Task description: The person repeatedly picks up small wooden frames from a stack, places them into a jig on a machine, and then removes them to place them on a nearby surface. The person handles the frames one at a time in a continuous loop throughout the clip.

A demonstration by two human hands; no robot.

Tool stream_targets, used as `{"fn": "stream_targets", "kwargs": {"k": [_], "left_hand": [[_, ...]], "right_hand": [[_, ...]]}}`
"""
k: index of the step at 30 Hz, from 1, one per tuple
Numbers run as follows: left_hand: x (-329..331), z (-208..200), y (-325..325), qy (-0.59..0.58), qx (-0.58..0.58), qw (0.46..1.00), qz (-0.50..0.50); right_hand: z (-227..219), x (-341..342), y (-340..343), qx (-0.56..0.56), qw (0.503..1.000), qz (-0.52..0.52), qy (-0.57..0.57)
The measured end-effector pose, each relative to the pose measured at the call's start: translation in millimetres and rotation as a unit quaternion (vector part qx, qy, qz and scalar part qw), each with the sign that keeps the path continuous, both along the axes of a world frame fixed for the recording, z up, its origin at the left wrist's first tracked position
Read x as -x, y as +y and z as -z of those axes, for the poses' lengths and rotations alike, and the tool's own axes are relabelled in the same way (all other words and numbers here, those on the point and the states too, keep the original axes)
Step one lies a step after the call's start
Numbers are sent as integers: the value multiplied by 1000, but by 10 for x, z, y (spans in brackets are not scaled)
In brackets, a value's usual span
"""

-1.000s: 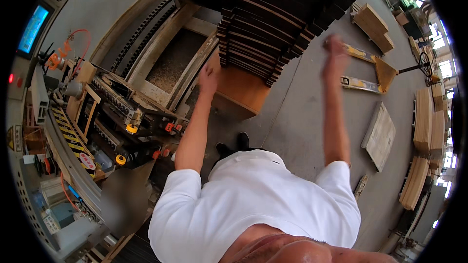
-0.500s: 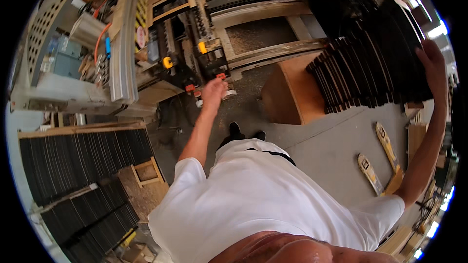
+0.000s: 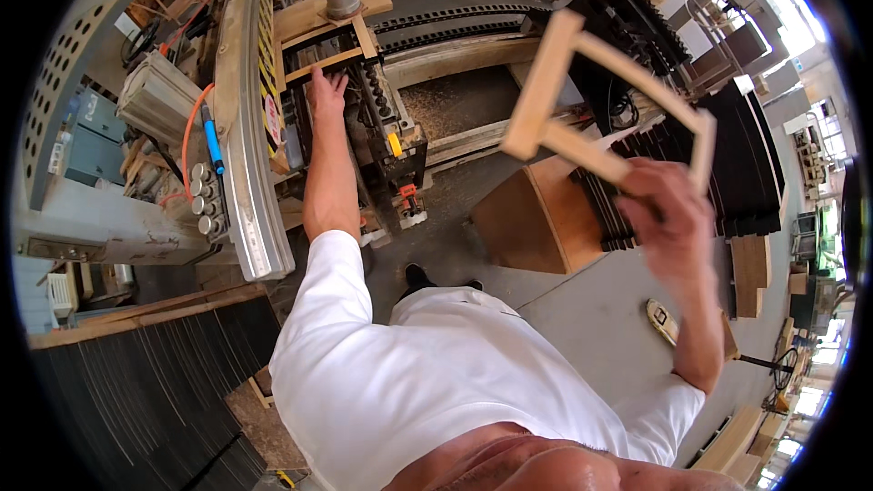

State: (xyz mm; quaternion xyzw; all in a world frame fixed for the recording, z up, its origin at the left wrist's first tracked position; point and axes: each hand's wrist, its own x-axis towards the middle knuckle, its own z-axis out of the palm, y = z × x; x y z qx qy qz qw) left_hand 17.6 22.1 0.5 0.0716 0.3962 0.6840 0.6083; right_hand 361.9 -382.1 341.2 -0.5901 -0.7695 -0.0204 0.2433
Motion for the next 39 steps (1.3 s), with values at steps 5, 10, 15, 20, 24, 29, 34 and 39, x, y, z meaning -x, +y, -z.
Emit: {"fn": "stream_targets", "kwargs": {"k": [5,10,15,20,24,29,34,39], "left_hand": [[116,201,-66,-34,0,998,-57],[-261,152,-1196,-62,2,998,13],[-238,142,-1769,-134,-127,980,72],[-218,31,-1830,-158,-165,969,97],[-285,234,-1772,-159,-139,976,44],[-419,165,-2191,-36,-97,995,-6],[-579,8,-3202,-5,-68,997,-21],[-660,-105,-4084,-23,-23,995,-96]], "right_hand": [[803,451,896,52,993,-93,58],[1739,884,1951,32,982,-173,73],[2327,1575,2577,44,964,-250,83],[2567,1681,2816,86,956,-279,15],[2625,1674,2981,76,945,-319,-3],[2591,1761,3530,48,936,-346,37],[2868,2057,4100,49,929,-361,63],[2938,2200,4365,79,919,-382,51]]}}
